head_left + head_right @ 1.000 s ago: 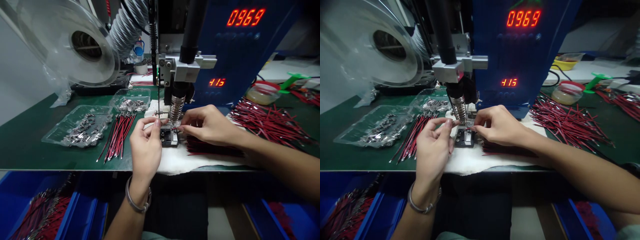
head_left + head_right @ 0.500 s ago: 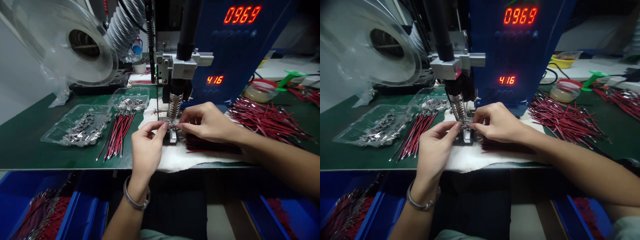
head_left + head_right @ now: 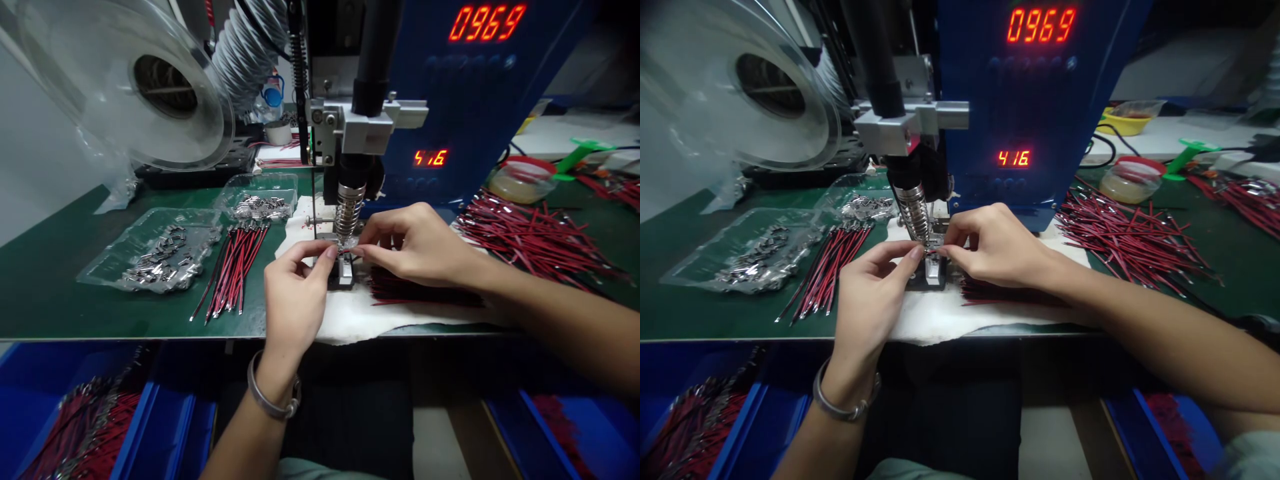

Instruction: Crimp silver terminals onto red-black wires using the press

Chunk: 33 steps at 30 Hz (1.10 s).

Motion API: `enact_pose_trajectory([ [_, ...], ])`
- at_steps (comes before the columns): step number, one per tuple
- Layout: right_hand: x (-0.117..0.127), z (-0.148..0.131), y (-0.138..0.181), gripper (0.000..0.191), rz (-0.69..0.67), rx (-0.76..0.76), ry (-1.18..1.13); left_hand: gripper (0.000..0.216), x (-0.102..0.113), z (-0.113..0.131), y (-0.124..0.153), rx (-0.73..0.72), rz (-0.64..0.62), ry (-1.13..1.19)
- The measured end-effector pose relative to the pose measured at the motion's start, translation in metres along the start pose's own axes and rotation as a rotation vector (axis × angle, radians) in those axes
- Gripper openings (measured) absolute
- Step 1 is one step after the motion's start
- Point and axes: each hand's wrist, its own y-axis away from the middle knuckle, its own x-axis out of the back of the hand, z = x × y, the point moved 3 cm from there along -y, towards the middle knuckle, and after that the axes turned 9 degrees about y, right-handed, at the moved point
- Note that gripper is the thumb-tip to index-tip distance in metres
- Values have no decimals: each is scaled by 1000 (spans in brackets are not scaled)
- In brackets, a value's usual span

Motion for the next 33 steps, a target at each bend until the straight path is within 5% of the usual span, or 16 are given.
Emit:
enact_pose_trajectory([
  [10, -1, -2, 1, 17, 13, -50, 8, 24, -2, -3, 1, 63, 91, 241],
  [33, -3, -4, 3, 15, 17, -153, -19, 25, 2, -8, 3, 57, 86, 187],
])
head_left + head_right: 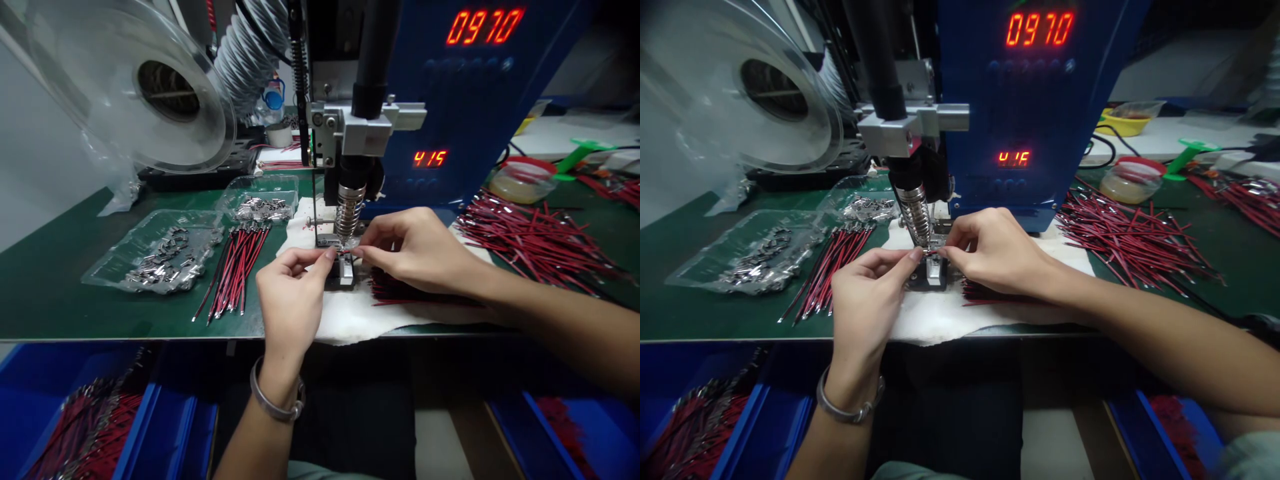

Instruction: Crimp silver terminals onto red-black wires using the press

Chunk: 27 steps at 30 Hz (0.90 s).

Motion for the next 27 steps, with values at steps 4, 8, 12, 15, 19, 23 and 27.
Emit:
enact_pose_trajectory([
  [4, 0, 0, 0, 16, 7, -1, -3, 26, 0, 1, 0, 4, -2, -9],
  [8, 0, 1, 0, 15, 6, 0, -3, 25, 0, 2, 1, 4, 3, -17],
  [12, 0, 1, 0, 15, 6, 10, -11, 25, 0, 2, 1, -5, -1, -39],
  [15, 0, 1, 0, 14, 13, 17, -10, 25, 0, 2, 1, -6, 1, -47],
  [19, -1, 1, 0, 14, 18, 15, -7, 25, 1, 1, 1, -1, 2, -43],
  [23, -1, 2, 0, 13, 18, 25, -12, 25, 1, 1, 2, 0, 2, -51],
  [27, -1, 2, 0, 13, 22, 36, -14, 24, 0, 1, 2, -10, 2, -55],
])
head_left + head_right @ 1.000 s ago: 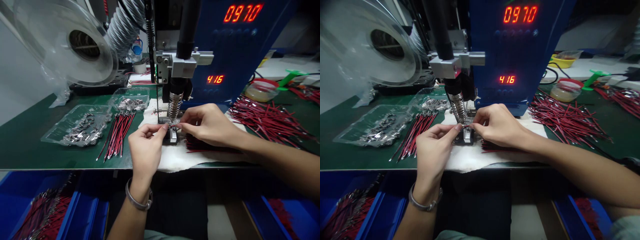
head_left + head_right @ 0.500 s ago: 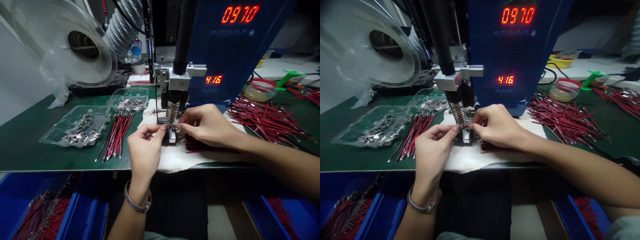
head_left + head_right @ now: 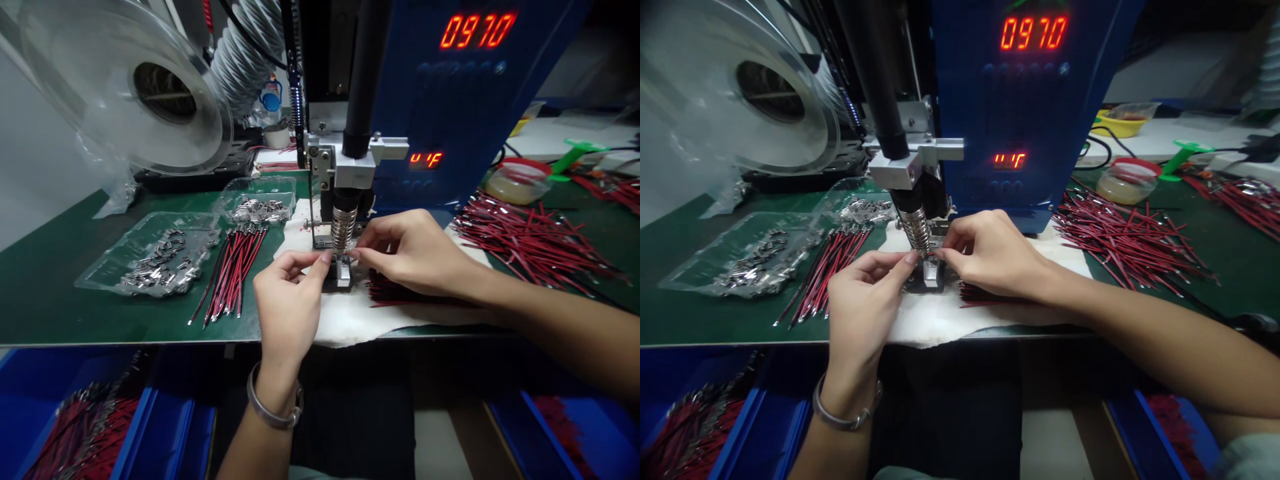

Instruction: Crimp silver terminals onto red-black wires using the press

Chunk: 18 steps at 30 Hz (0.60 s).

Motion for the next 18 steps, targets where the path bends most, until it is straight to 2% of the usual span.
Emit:
enact_pose_trajectory([
  [18, 0, -1, 0, 14, 3, 7, 1, 19, 0, 0, 0, -51, -25, -21],
])
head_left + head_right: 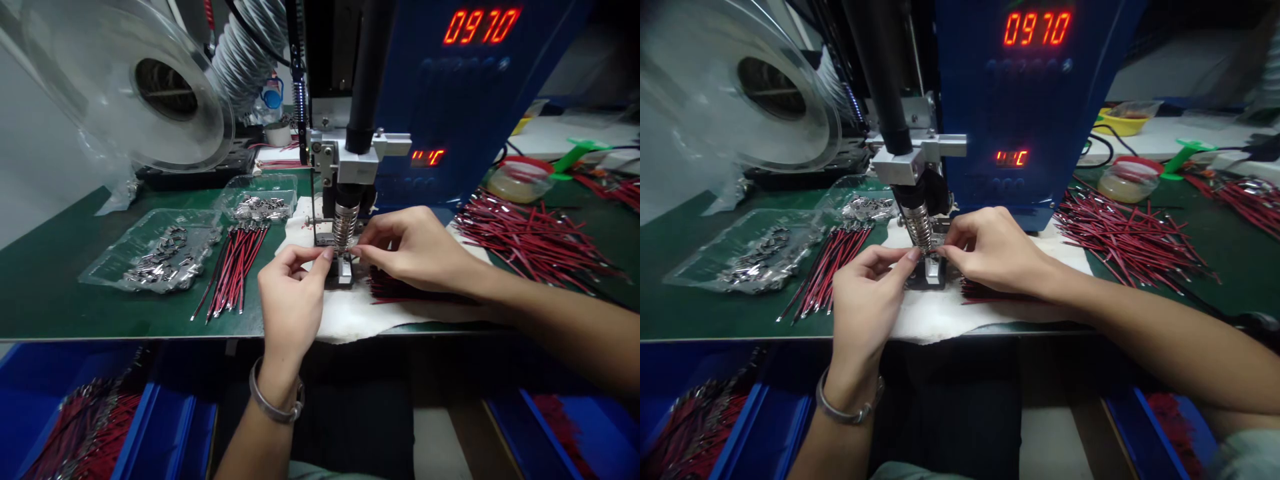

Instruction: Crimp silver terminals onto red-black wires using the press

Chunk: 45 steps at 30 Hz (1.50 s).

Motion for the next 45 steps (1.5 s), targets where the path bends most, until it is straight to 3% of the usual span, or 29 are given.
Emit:
enact_pose_trajectory([
  [10, 0, 1, 0, 14, 19, 70, 28, 19, -1, 1, -1, 3, -13, 22],
  [20, 0, 7, 2, 8, 155, 465, 194, 19, 1, 0, -1, 29, -28, 45],
  [26, -1, 8, 3, 9, 151, 621, 233, 24, 3, 0, 0, 51, -27, 52],
  [37, -1, 5, 0, 10, 29, 521, 85, 22, 2, 2, 1, 47, -48, 57],
  [45, 0, 4, 0, 12, -14, 490, 101, 22, 1, 3, 1, 69, -44, 17],
])
